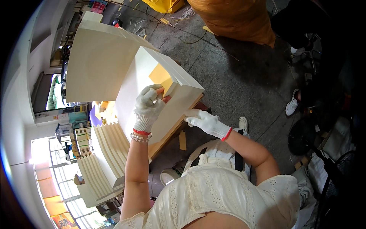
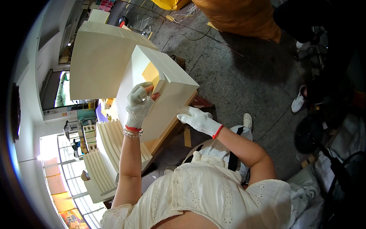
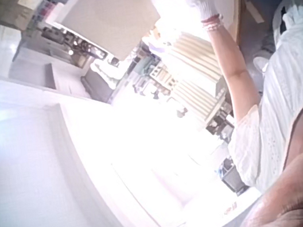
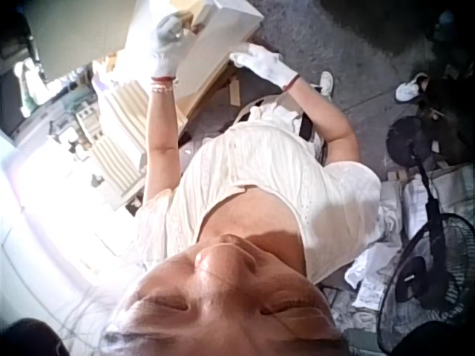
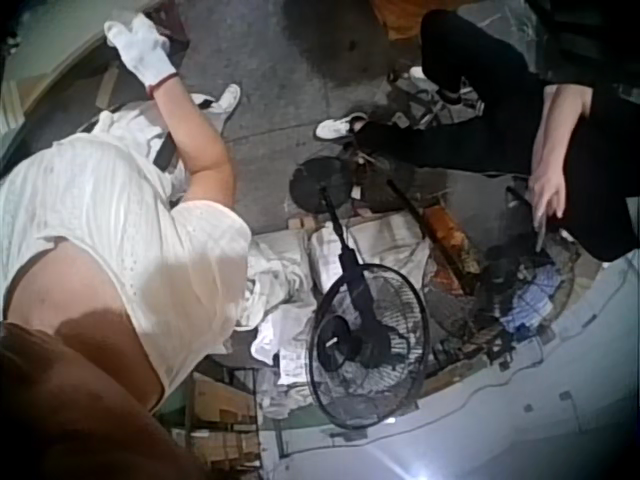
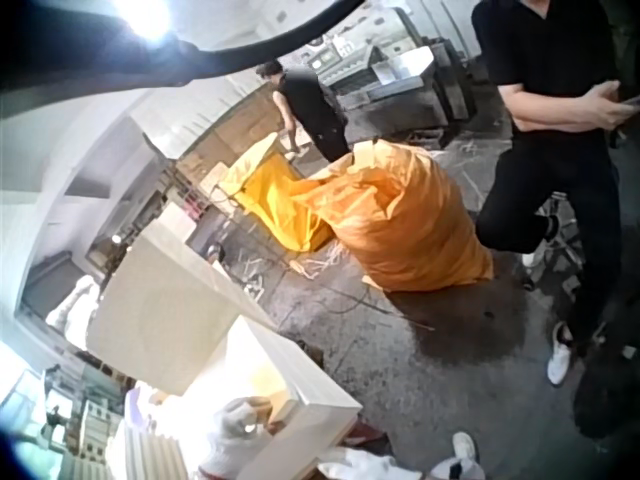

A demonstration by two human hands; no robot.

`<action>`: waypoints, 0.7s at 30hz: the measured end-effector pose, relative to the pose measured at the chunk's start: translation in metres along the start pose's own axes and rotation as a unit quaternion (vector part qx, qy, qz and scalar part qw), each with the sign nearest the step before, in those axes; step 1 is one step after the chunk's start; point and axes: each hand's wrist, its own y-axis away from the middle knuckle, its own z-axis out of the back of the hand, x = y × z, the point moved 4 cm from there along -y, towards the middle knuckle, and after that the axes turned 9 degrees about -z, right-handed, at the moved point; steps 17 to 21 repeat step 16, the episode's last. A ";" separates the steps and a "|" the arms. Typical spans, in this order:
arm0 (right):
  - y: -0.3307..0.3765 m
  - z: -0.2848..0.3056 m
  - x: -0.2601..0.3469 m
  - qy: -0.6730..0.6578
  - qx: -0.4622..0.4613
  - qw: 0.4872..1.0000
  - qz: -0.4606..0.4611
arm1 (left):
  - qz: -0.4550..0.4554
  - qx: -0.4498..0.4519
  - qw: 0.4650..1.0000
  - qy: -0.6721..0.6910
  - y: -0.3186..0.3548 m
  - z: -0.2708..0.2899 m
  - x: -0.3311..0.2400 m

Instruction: The person repeatedly picks up white rectangular panels, folds them into box shapes, and secures the edges with yellow tape. They then place the assembled boxes onto a stack on the table. The process is repeated multiple times throughout the video.

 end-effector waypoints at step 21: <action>0.004 -0.003 -0.003 -0.038 0.023 0.999 0.001 | -0.002 -0.004 1.000 -0.021 0.001 0.001 -0.001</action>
